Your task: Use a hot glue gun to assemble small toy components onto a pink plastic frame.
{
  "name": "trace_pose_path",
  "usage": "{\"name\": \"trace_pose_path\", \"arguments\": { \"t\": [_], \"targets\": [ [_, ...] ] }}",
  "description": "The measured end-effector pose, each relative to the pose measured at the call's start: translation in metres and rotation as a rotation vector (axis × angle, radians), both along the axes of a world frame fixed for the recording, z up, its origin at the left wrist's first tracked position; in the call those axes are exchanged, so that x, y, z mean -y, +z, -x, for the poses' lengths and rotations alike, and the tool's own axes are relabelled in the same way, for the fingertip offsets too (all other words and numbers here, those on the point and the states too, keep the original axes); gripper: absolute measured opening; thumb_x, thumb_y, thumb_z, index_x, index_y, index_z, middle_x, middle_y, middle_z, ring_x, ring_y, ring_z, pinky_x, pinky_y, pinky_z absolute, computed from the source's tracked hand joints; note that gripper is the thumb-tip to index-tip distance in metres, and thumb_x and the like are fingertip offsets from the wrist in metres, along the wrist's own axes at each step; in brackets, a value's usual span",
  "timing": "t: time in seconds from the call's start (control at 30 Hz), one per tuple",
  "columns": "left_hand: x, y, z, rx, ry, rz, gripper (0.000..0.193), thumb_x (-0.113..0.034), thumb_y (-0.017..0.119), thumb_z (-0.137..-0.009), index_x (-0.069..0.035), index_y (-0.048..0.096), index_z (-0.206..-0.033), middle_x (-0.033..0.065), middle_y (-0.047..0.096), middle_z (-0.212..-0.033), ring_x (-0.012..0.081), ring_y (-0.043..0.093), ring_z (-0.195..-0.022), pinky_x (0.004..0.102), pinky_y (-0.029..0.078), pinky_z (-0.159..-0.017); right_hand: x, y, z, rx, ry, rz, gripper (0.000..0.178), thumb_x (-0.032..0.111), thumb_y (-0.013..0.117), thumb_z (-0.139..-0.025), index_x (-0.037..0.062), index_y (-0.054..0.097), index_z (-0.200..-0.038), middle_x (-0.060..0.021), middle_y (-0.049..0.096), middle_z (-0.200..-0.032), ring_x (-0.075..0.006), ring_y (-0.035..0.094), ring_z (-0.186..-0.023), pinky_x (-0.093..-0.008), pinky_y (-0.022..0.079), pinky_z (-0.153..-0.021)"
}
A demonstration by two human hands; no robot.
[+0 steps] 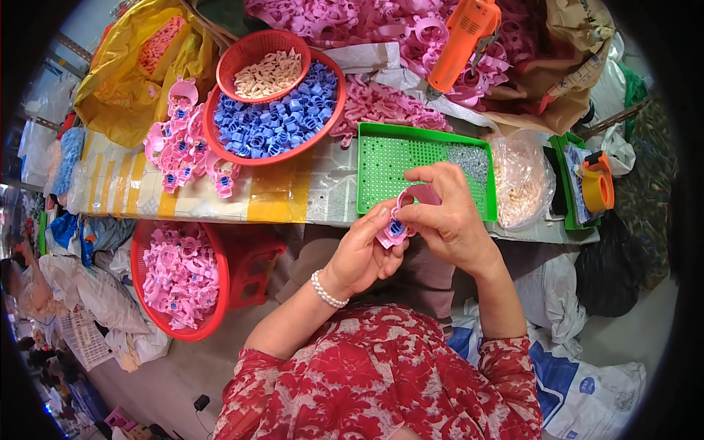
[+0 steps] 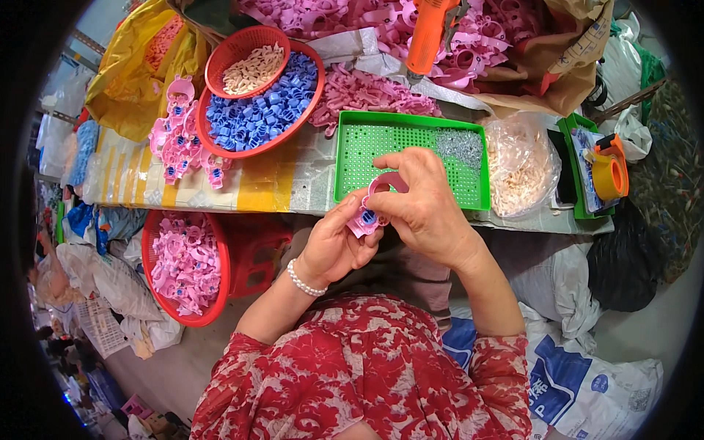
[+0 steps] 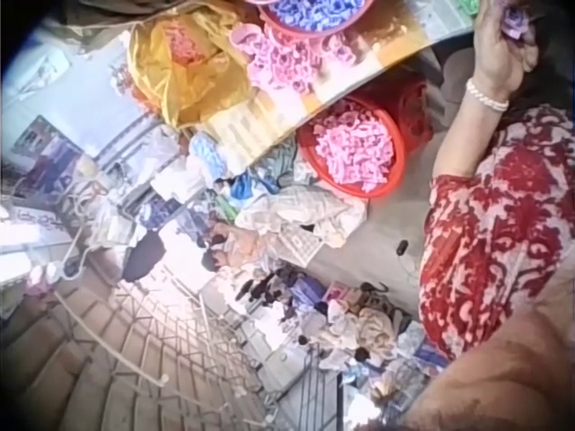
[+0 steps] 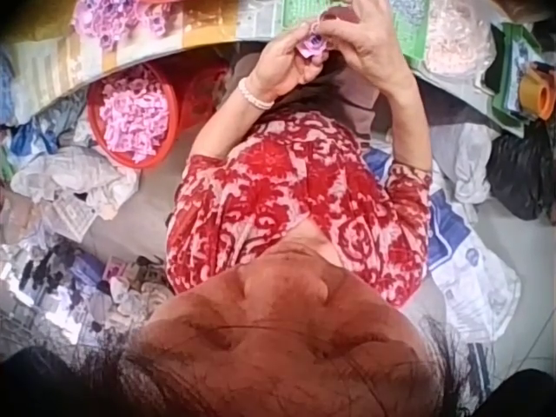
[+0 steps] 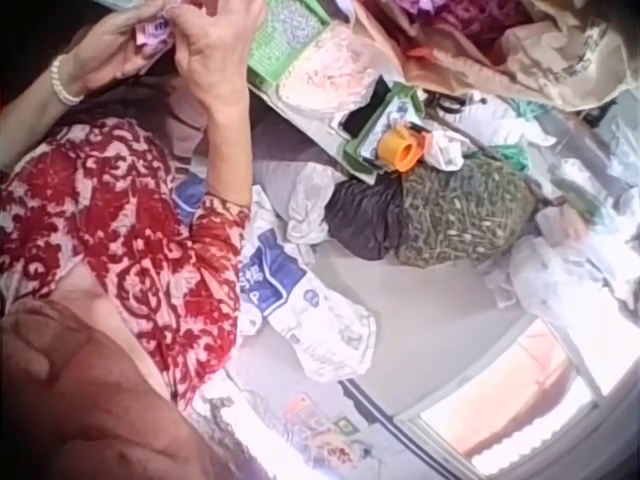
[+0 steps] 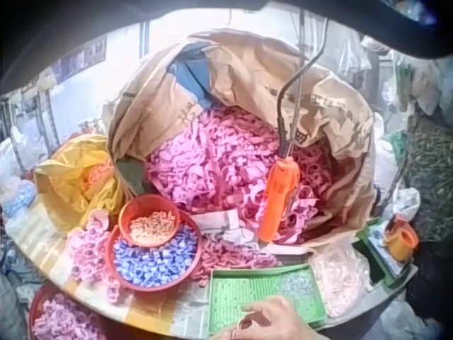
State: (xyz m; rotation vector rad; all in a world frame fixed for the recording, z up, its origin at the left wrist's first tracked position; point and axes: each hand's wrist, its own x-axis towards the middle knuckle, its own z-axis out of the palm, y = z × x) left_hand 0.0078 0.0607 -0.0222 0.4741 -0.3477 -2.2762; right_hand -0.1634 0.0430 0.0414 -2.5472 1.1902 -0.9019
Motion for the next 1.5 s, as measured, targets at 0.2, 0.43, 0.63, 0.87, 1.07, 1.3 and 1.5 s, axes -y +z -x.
{"name": "trace_pose_path", "arguments": {
  "t": [0.2,0.43,0.63,0.87,1.07,1.3,1.5],
  "targets": [
    [-0.002,-0.003,0.000,0.047,0.016,-0.002,0.040,-0.032,0.038,-0.100,-0.008,0.042,-0.132,0.0051,0.055,-0.085,0.0087,0.049,-0.054,0.0196,0.039,-0.039,0.002,-0.003,0.003,0.002,0.007,-0.045,0.024,0.007,0.074,-0.063,0.0122,0.068,-0.086,-0.0111,0.056,-0.115,-0.0327,0.049,-0.105,-0.0410,0.040,-0.089],
    [-0.002,-0.005,0.001,0.074,-0.001,0.041,0.040,-0.032,0.037,-0.100,-0.007,0.041,-0.132,0.0053,0.055,-0.089,0.0094,0.050,-0.061,0.0199,0.038,-0.040,0.002,-0.012,0.003,0.077,0.002,-0.099,0.020,0.008,0.074,-0.067,0.0110,0.068,-0.085,-0.0114,0.057,-0.115,-0.0320,0.049,-0.107,-0.0410,0.040,-0.089],
    [0.001,-0.001,-0.002,0.104,-0.001,0.057,0.041,-0.031,0.038,-0.100,-0.006,0.042,-0.132,0.0056,0.056,-0.088,0.0083,0.050,-0.057,0.0191,0.038,-0.039,0.007,-0.008,0.006,0.064,0.029,-0.139,0.020,0.007,0.073,-0.067,0.0113,0.069,-0.086,-0.0121,0.056,-0.117,-0.0326,0.048,-0.108,-0.0406,0.040,-0.091],
    [0.003,0.001,-0.003,0.140,-0.010,0.038,0.041,-0.029,0.037,-0.100,-0.004,0.040,-0.133,0.0080,0.058,-0.090,0.0097,0.052,-0.059,0.0201,0.038,-0.039,0.012,-0.010,0.006,0.084,0.051,-0.154,0.023,0.005,0.072,-0.066,0.0119,0.068,-0.088,-0.0129,0.055,-0.120,-0.0333,0.048,-0.110,-0.0411,0.040,-0.092],
    [0.002,0.004,-0.001,0.165,0.038,0.071,0.042,-0.028,0.036,-0.100,-0.009,0.038,-0.136,0.0056,0.057,-0.075,0.0110,0.049,-0.048,0.0191,0.036,-0.039,0.009,-0.005,0.002,-0.033,0.053,-0.098,0.028,0.004,0.072,-0.064,0.0126,0.067,-0.090,-0.0127,0.055,-0.120,-0.0351,0.048,-0.110,-0.0419,0.040,-0.092],
    [0.006,0.006,-0.005,0.100,0.039,0.123,0.042,-0.026,0.035,-0.100,-0.009,0.034,-0.139,0.0085,0.061,-0.082,0.0123,0.053,-0.052,0.0210,0.040,-0.043,0.004,0.006,-0.002,0.121,0.015,-0.068,0.028,0.001,0.070,-0.067,0.0102,0.067,-0.094,-0.0143,0.053,-0.126,-0.0346,0.047,-0.114,-0.0415,0.040,-0.092],
    [0.006,0.003,-0.009,0.040,0.082,0.109,0.041,-0.025,0.035,-0.100,-0.012,0.034,-0.139,0.0112,0.062,-0.084,0.0145,0.058,-0.057,0.0237,0.045,-0.049,0.001,-0.006,-0.001,0.193,-0.166,0.008,0.023,0.004,0.071,-0.067,0.0092,0.066,-0.089,-0.0191,0.048,-0.131,-0.0388,0.043,-0.118,-0.0461,0.033,-0.099]
  ]
}}
